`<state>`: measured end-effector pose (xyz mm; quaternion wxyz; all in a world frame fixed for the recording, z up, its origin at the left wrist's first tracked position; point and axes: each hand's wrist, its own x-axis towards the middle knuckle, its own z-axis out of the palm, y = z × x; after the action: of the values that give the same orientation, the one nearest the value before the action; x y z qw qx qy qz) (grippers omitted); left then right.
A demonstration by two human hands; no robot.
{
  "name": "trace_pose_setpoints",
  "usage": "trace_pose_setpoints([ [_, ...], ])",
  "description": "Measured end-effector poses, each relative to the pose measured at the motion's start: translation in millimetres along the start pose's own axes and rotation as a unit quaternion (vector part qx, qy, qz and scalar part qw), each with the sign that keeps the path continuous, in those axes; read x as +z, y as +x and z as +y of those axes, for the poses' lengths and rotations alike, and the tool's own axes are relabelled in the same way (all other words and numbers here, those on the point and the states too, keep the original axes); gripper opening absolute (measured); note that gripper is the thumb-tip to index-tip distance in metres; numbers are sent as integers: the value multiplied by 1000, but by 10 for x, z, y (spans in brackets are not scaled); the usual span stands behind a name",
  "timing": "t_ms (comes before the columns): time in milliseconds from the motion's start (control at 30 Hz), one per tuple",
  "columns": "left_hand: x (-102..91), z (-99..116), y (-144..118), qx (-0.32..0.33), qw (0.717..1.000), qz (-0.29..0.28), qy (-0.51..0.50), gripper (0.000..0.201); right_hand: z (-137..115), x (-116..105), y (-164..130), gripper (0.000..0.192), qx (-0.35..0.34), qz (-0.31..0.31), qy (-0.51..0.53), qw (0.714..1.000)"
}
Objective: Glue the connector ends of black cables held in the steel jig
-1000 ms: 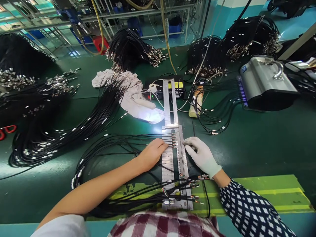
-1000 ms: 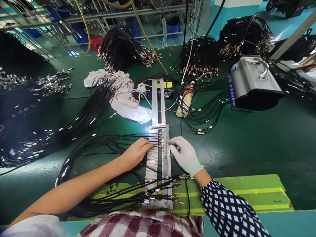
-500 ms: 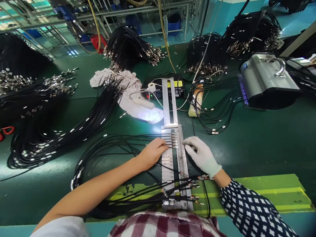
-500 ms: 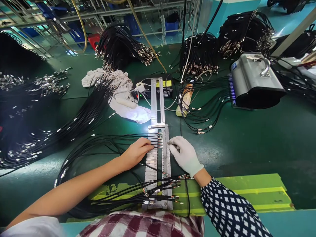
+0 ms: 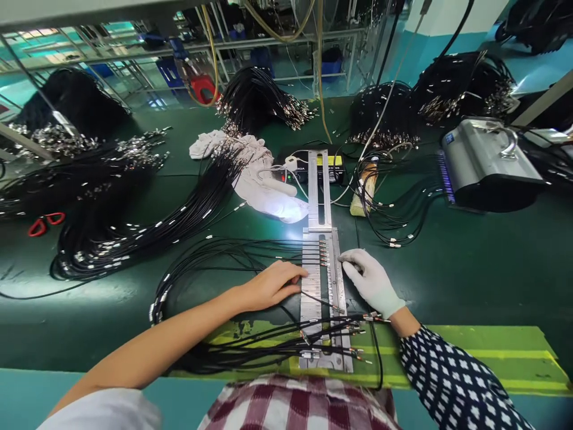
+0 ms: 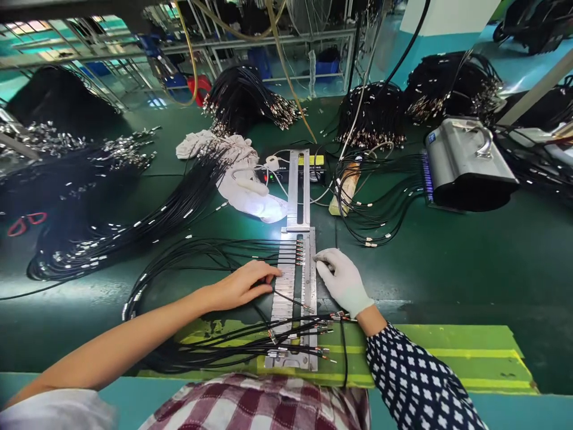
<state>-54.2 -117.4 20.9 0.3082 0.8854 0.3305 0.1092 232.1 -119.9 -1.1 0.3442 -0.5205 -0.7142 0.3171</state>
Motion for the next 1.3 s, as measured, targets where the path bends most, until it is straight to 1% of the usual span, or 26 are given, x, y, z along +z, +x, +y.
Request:
trace_pose_setpoints([
  [67, -89, 44, -91, -6, 999, -33, -30, 21, 21, 4, -2, 18, -3, 1, -1, 1000],
  [133, -137, 68, -168, -35, 996, -35, -71, 19, 44, 11, -1, 18, -5, 0, -2, 1000],
  [167, -146, 73, -197, -58, 994, -23, -92, 19, 54, 15, 0, 18, -7, -1, -3, 1000],
  [233, -135, 71, -229, -103, 989, 24, -102, 15, 71, 22, 1, 19, -10, -1, -4, 1000],
  [300, -83, 65, -217, -119, 988, 87, -54, 16, 82, 30, -2, 19, -13, 4, -2, 1000],
  [367, 6, 65, -157, -106, 986, 127, 22, 19, 93, 38, -9, 19, -17, 11, 3, 1000],
  [433, 120, 78, -61, -84, 985, 133, 76, 20, 104, 46, -17, 19, -21, 15, 5, 1000],
  [500, 228, 103, 46, -60, 986, 123, 92, 20, 113, 51, -22, 18, -22, 16, 7, 1000],
  [600, 312, 151, 166, -30, 992, 104, 59, 20, 114, 48, -30, 17, -19, 15, 9, 1000],
  [667, 291, 185, 201, -27, 995, 94, 15, 18, 112, 43, -36, 17, -17, 13, 10, 1000],
  [733, 219, 220, 200, -30, 996, 76, -31, 16, 116, 41, -41, 16, -16, 9, 10, 1000],
  [833, 96, 255, 158, -31, 996, 40, -78, 16, 132, 47, -42, 16, -13, 7, 13, 1000],
  [900, 55, 241, 122, -33, 994, 24, -100, 17, 140, 50, -39, 16, -11, 9, 15, 1000],
  [933, 52, 217, 106, -33, 993, 26, -108, 16, 140, 50, -37, 16, -10, 10, 15, 1000],
  [1000, 75, 138, 84, -31, 992, 49, -112, 9, 134, 46, -34, 16, -7, 8, 13, 1000],
  [1033, 95, 89, 80, -29, 991, 69, -106, 11, 128, 43, -34, 17, -6, 6, 12, 1000],
  [1133, 148, -59, 98, -20, 990, 123, -71, 24, 109, 32, -36, 17, -6, 4, 12, 1000],
  [1200, 154, -120, 129, -17, 989, 134, -53, 28, 99, 27, -36, 17, -9, 5, 12, 1000],
  [1300, 113, -131, 186, -12, 991, 124, -51, 31, 86, 21, -35, 18, -13, 9, 8, 1000],
])
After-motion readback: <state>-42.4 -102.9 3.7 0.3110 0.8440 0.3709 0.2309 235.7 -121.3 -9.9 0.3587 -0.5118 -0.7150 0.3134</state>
